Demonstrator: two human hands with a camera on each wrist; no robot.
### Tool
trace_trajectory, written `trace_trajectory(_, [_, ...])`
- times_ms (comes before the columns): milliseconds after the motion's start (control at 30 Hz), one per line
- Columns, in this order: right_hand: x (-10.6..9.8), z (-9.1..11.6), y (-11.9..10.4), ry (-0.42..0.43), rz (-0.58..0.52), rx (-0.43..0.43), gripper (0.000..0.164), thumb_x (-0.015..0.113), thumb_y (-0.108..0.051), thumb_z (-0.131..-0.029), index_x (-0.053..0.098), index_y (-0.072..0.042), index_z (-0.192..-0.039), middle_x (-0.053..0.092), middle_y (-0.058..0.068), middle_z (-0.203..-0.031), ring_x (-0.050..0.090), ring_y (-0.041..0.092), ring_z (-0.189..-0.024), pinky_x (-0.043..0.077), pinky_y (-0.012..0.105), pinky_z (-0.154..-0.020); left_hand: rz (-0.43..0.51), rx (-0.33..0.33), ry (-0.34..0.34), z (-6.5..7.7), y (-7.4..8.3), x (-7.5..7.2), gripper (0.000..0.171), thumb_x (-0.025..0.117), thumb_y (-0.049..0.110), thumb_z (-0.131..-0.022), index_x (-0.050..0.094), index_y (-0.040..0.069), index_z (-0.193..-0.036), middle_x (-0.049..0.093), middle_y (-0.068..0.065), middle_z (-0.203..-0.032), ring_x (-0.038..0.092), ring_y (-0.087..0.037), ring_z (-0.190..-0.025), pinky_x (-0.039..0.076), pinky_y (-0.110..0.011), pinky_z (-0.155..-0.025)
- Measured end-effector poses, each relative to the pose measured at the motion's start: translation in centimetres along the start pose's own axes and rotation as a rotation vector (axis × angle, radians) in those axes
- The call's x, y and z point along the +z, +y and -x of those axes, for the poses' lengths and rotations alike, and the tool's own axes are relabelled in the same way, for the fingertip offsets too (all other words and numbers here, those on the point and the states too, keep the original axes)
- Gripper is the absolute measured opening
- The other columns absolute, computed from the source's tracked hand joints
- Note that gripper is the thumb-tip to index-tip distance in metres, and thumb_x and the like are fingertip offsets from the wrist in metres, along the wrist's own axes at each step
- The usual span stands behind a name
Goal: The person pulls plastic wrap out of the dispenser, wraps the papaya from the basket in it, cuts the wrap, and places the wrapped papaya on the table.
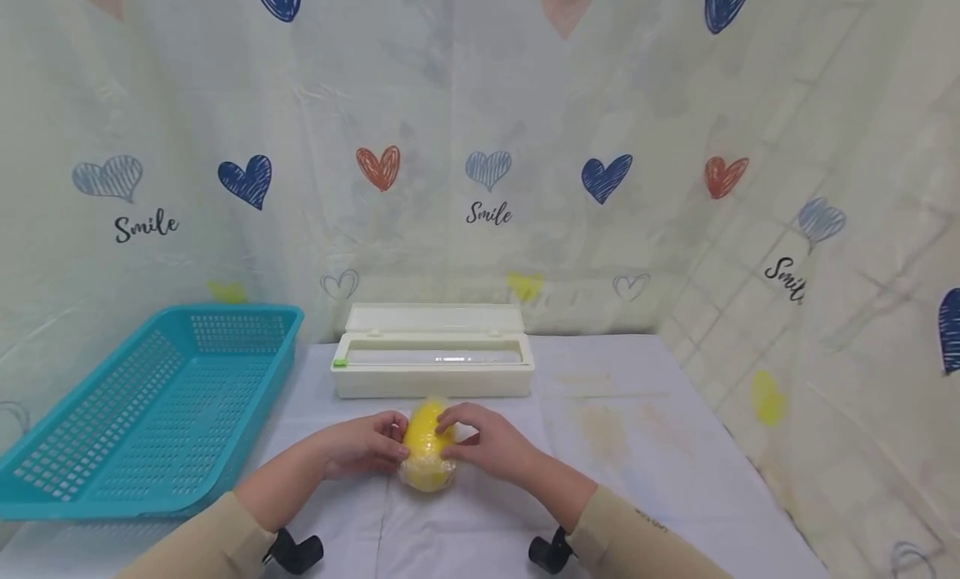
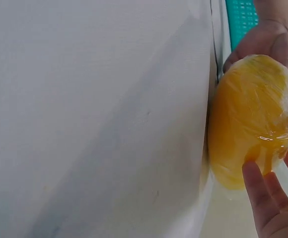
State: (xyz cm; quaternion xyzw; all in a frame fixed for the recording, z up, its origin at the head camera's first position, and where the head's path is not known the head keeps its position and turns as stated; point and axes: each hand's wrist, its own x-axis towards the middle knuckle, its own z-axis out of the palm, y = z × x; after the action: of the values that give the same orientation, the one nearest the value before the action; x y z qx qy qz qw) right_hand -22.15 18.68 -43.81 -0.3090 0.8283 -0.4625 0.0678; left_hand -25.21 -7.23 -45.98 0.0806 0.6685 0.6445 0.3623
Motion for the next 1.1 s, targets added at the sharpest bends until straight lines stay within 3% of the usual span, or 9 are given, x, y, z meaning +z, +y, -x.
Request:
trace_trajectory(133, [-0.2, -0.2, 0.0, -0.001, 0.015, 0.013, 0.024, 0.078, -0.018, -0.086, 0.070, -0.014, -0.109, 0.061, 0.008, -0.126, 0.056, 0.031, -0.119, 0.057, 0.040, -0.086, -0.036, 0.008, -0.013, 0.2, 0.1, -0.3, 0.037, 0.073, 0.008, -0.089, 0.049, 0.007, -0.117, 0.048, -0.010, -0.103, 0.057, -0.024, -0.091, 0.054, -0.032, -0.083])
trace_trajectory(300, [-0.3, -0.3, -0.2, 0.000, 0.032, 0.049, 0.024, 0.079, -0.020, -0.085, 0.072, -0.017, -0.107, 0.061, 0.004, -0.125, 0.056, 0.028, -0.119, 0.056, 0.043, -0.088, -0.094, 0.017, -0.008, 1.3, 0.9, -0.3, 0.055, 0.075, 0.013, -0.088, 0.042, 0.008, -0.131, 0.046, -0.012, -0.113, 0.058, -0.024, -0.094, 0.055, -0.033, -0.086])
trace_trajectory(500, [-0.3, -0.4, -0.2, 0.000, 0.039, 0.067, 0.024, 0.080, -0.020, -0.084, 0.074, -0.016, -0.107, 0.062, 0.005, -0.124, 0.056, 0.028, -0.118, 0.055, 0.044, -0.089, -0.102, 0.017, -0.003, 2.2, 1.4, 0.1, 0.064, 0.071, 0.018, -0.092, 0.034, 0.010, -0.144, 0.047, -0.014, -0.121, 0.058, -0.025, -0.100, 0.054, -0.038, -0.091])
trace_trajectory(567, [-0.2, -0.4, -0.1, -0.004, 0.044, 0.063, 0.024, 0.079, -0.021, -0.085, 0.074, -0.016, -0.107, 0.062, 0.006, -0.124, 0.056, 0.029, -0.117, 0.055, 0.044, -0.089, -0.163, 0.018, 0.031, 2.1, 1.3, 0.4, 0.071, 0.074, 0.024, -0.091, 0.033, 0.014, -0.148, 0.047, -0.014, -0.123, 0.059, -0.025, -0.100, 0.054, -0.038, -0.089])
trace_trajectory(700, [0.0, -0.4, 0.0, 0.003, 0.065, 0.034, 0.023, 0.079, -0.021, -0.086, 0.074, -0.015, -0.108, 0.062, 0.007, -0.123, 0.057, 0.029, -0.115, 0.057, 0.040, -0.086, -0.410, 0.045, 0.120, 1.8, 1.1, 1.6, 0.092, 0.082, 0.041, -0.080, 0.028, 0.021, -0.152, 0.044, -0.010, -0.125, 0.058, -0.022, -0.097, 0.056, -0.036, -0.081])
trace_trajectory(800, [0.2, -0.4, -0.1, 0.008, 0.077, 0.028, 0.023, 0.078, -0.021, -0.086, 0.074, -0.016, -0.107, 0.062, 0.004, -0.121, 0.057, 0.027, -0.113, 0.057, 0.036, -0.084, -0.537, 0.071, 0.185, 1.6, 1.1, 2.5, 0.098, 0.085, 0.047, -0.074, 0.030, 0.023, -0.151, 0.044, -0.010, -0.122, 0.055, -0.022, -0.094, 0.056, -0.035, -0.076])
trace_trajectory(967, [0.3, -0.5, -0.4, 0.000, 0.083, 0.059, 0.022, 0.079, -0.022, -0.085, 0.075, -0.018, -0.107, 0.061, 0.000, -0.120, 0.056, 0.023, -0.113, 0.057, 0.033, -0.085, -0.589, 0.095, 0.239, 1.5, 1.1, 2.8, 0.089, 0.085, 0.048, -0.073, 0.041, 0.021, -0.145, 0.047, -0.009, -0.114, 0.055, -0.023, -0.088, 0.054, -0.034, -0.073])
trace_trajectory(1100, [0.4, -0.6, -0.4, 0.000, 0.102, 0.059, 0.023, 0.079, -0.023, -0.086, 0.076, -0.017, -0.107, 0.061, -0.002, -0.120, 0.056, 0.022, -0.113, 0.057, 0.032, -0.085, -0.587, 0.106, 0.212, 1.5, 1.2, 2.2, 0.085, 0.085, 0.048, -0.074, 0.045, 0.019, -0.143, 0.050, -0.008, -0.113, 0.057, -0.023, -0.087, 0.055, -0.034, -0.073])
